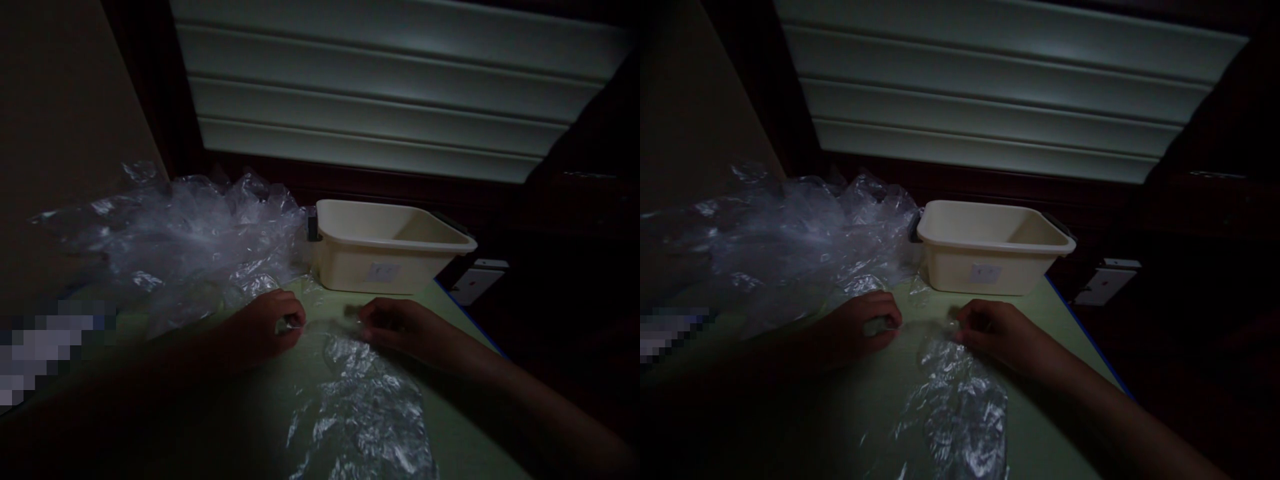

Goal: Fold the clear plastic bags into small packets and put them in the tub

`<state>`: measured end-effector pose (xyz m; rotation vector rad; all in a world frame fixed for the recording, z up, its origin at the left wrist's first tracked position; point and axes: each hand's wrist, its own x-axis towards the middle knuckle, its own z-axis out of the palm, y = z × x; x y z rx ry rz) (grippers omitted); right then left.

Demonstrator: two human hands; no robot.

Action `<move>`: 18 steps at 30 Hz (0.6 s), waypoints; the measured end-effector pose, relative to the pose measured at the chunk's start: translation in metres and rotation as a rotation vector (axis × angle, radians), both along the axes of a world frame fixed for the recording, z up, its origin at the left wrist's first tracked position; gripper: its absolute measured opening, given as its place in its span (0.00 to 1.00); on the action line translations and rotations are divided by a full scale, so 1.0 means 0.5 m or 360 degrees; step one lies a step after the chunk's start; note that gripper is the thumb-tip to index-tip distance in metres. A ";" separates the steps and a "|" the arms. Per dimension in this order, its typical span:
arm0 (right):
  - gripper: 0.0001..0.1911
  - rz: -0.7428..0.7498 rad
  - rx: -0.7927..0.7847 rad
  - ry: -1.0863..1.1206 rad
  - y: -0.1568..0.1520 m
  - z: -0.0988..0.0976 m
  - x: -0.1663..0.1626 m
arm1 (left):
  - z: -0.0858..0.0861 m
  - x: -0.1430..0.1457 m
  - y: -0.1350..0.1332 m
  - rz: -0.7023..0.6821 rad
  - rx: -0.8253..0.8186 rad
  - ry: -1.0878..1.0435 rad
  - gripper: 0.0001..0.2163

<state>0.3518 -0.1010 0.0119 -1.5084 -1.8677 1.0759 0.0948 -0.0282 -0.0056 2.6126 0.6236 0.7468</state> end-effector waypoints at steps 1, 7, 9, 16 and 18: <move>0.11 0.0005 -0.0023 -0.0013 0.000 0.002 0.004 | -0.001 0.000 0.001 0.0017 0.0003 -0.0008 0.04; 0.05 0.0024 -0.0053 -0.0121 0.000 0.004 0.007 | -0.009 -0.001 0.004 0.0090 0.0017 -0.0039 0.04; 0.02 0.0010 -0.0018 -0.0153 -0.001 -0.003 -0.001 | -0.010 -0.001 0.004 0.0104 0.0018 -0.0045 0.04; 0.05 -0.0043 0.0195 -0.0308 -0.003 -0.006 -0.019 | -0.001 -0.006 0.001 0.0011 0.0046 -0.0007 0.02; 0.06 -0.0034 0.0227 -0.0343 -0.004 -0.002 -0.018 | 0.002 -0.007 0.001 -0.0012 0.0051 0.0006 0.03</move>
